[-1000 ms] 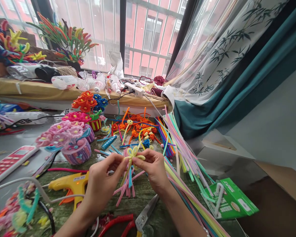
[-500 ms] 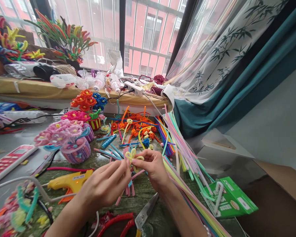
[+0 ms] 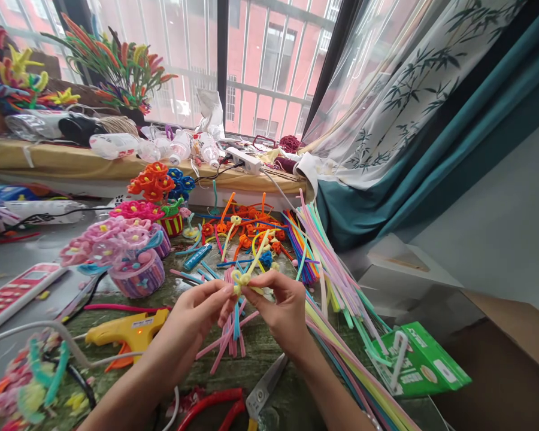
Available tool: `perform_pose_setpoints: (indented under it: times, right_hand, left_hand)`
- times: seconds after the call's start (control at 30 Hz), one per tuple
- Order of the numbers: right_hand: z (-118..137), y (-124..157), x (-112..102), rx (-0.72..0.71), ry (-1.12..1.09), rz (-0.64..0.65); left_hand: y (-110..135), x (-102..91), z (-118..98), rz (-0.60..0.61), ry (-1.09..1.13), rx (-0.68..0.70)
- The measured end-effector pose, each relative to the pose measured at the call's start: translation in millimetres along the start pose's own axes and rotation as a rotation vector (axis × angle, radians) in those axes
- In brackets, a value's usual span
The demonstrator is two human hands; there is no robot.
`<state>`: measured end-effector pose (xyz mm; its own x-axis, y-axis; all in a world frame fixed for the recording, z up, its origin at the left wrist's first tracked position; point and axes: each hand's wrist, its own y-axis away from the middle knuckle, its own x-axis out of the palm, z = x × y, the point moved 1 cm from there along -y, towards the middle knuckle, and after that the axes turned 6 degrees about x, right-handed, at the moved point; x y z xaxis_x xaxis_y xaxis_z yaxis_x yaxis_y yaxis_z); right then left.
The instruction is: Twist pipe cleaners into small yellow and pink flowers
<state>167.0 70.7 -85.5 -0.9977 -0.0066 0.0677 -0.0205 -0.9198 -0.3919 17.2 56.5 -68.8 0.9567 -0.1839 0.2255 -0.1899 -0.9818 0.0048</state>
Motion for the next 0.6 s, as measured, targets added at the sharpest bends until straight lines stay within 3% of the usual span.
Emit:
perform_pose_setpoints:
  times: [0.07, 0.17, 0.37, 0.5, 0.6]
  right_hand:
    - [2, 2, 0, -0.091, 0.083, 0.017]
    - [3, 5, 1, -0.140, 0.127, 0.009]
    - [5, 5, 3, 0.019, 0.007, 0.006]
    - [8, -1, 0, 0.126, 0.069, 0.080]
    - [10, -5, -4, 0.116, 0.178, 0.163]
  left_hand:
    - [0, 0.1, 2, 0.032, 0.103, -0.056]
    - [1, 1.7, 4, 0.049, 0.080, -0.050]
    - [4, 2.9, -3, 0.015, -0.117, 0.092]
    - [2, 0.9, -8, 0.009, -0.157, 0.080]
    - [0, -2.3, -7, -0.006, -0.168, 0.070]
